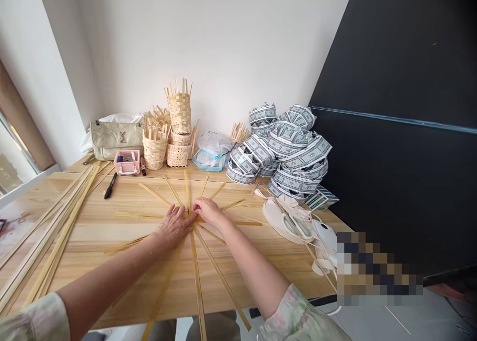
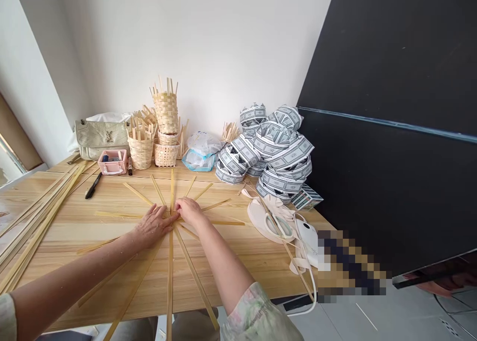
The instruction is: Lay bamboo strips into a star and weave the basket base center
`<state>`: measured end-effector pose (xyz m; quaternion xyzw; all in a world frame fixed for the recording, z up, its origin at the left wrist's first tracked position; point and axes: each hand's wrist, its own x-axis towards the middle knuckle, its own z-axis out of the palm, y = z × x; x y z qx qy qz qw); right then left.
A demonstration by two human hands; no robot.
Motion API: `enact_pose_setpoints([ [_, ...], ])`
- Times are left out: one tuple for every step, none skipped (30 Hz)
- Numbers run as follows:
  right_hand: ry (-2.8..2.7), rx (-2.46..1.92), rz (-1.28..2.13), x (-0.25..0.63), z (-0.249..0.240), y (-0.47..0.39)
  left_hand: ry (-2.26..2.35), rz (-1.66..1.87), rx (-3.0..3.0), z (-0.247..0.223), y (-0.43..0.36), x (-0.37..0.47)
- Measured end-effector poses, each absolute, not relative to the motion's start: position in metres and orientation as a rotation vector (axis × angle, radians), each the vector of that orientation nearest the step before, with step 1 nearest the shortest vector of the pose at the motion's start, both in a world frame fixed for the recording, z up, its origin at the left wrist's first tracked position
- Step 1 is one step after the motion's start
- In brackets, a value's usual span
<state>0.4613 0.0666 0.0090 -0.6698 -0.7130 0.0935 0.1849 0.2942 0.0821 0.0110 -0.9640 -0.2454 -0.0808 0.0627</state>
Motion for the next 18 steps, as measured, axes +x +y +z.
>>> enact_pose_setpoints([
  [-2.007,-1.885,0.266,0.4618,0.0080,0.0668,-0.739,-0.246,-2.905,0.0112,0.0822,0.2944],
  [-2.004,-1.884,0.268,0.4621,0.0071,0.0670,-0.735,-0.245,-2.899,0.0116,0.0824,0.2945],
  [-1.999,-1.885,0.268,0.4622,0.0064,0.0671,-0.729,-0.241,-2.896,0.0122,0.0824,0.2946],
  [-1.993,-1.886,0.268,0.4620,0.0058,0.0671,-0.722,-0.231,-2.898,0.0130,0.0825,0.2946],
  [-1.986,-1.888,0.266,0.4617,0.0055,0.0669,-0.713,-0.219,-2.903,0.0138,0.0824,0.2947],
  [-1.980,-1.890,0.263,0.4613,0.0054,0.0667,-0.703,-0.209,-2.909,0.0147,0.0823,0.2947],
  [-1.974,-1.892,0.259,0.4608,0.0054,0.0663,-0.692,-0.202,-2.915,0.0154,0.0822,0.2948],
  [-1.968,-1.894,0.254,0.4602,0.0055,0.0659,-0.682,-0.197,-2.919,0.0158,0.0821,0.2948],
  [-1.963,-1.894,0.250,0.4596,0.0055,0.0653,-0.673,-0.197,-2.921,0.0159,0.0820,0.2949],
  [-1.957,-1.894,0.245,0.4590,0.0056,0.0648,-0.666,-0.201,-2.923,0.0156,0.0820,0.2950],
  [-1.952,-1.892,0.241,0.4585,0.0055,0.0643,-0.661,-0.207,-2.925,0.0151,0.0822,0.2952],
  [-1.947,-1.889,0.238,0.4580,0.0052,0.0638,-0.659,-0.215,-2.927,0.0143,0.0824,0.2953],
  [-1.944,-1.884,0.237,0.4577,0.0047,0.0633,-0.660,-0.222,-2.930,0.0134,0.0828,0.2954],
  [-1.941,-1.878,0.237,0.4574,0.0042,0.0629,-0.660,-0.230,-2.934,0.0124,0.0834,0.2955],
  [-1.939,-1.870,0.238,0.4573,0.0035,0.0625,-0.656,-0.237,-2.943,0.0114,0.0840,0.2956],
  [-1.936,-1.862,0.240,0.4572,0.0029,0.0621,-0.649,-0.244,-2.956,0.0104,0.0846,0.2956],
  [-1.932,-1.856,0.241,0.4570,0.0024,0.0616,-0.642,-0.252,-2.971,0.0097,0.0851,0.2957],
  [-1.926,-1.851,0.241,0.4568,0.0022,0.0611,-0.635,-0.257,-2.987,0.0091,0.0856,0.2958],
])
